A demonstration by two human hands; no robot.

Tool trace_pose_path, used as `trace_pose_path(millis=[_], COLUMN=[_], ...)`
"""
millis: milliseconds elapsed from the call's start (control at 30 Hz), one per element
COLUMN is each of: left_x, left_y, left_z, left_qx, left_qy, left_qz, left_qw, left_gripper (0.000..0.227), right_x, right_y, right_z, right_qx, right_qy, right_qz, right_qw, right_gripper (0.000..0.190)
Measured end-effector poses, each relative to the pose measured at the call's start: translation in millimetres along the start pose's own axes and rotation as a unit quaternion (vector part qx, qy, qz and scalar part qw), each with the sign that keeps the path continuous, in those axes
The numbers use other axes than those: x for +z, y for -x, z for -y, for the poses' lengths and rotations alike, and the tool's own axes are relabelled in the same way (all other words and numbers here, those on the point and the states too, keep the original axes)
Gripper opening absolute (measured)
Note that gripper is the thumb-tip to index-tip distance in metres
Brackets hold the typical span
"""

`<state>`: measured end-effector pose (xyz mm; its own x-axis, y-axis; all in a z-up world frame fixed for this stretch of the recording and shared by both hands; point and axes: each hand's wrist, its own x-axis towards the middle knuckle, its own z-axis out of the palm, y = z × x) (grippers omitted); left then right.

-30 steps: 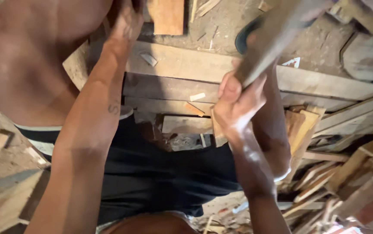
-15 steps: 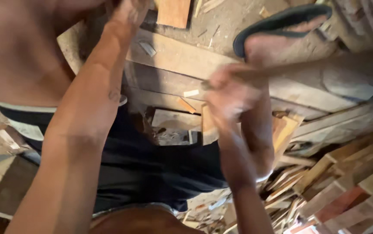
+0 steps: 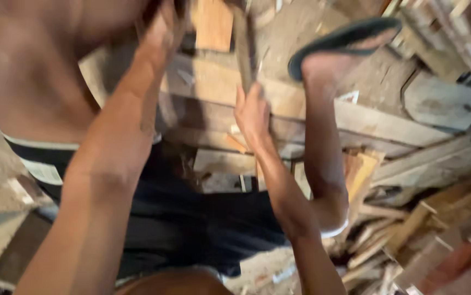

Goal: The person aligns wooden boards and joins wooden pieces together by hammering them with a hammer.

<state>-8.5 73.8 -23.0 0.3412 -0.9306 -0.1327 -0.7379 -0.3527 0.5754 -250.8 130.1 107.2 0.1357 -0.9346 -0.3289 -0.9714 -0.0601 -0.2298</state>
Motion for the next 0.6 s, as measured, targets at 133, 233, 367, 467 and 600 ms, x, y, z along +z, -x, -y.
trace_pose_path(millis=[133,233,367,467,600], left_x=[34,40,10,-25,-52], left_y=[23,10,-1,23,46], left_z=[26,40,11,-14,-46], left_qx=[0.008,0.087,-0.075,-0.233,-0.261], left_qy=[0.075,0.137,0.319,0.711,0.722], left_qz=[-0.007,-0.048,-0.023,0.125,0.183], left_qw=[0.997,0.986,0.945,0.652,0.615], left_gripper=[0.021,0.024,0.019,0.017,0.027], right_x=[-21,-27,-17,-1,5], right_y=[25,55,82,90,91], right_z=[-21,-24,-19,-28,-36], right_qx=[0.023,0.008,0.088,0.194,0.111], right_qy=[-0.015,-0.174,-0.325,-0.463,-0.379], right_qz=[-0.03,-0.092,-0.07,-0.001,-0.047], right_qw=[0.999,0.98,0.939,0.865,0.917], right_gripper=[0.039,0.039,0.04,0.035,0.038])
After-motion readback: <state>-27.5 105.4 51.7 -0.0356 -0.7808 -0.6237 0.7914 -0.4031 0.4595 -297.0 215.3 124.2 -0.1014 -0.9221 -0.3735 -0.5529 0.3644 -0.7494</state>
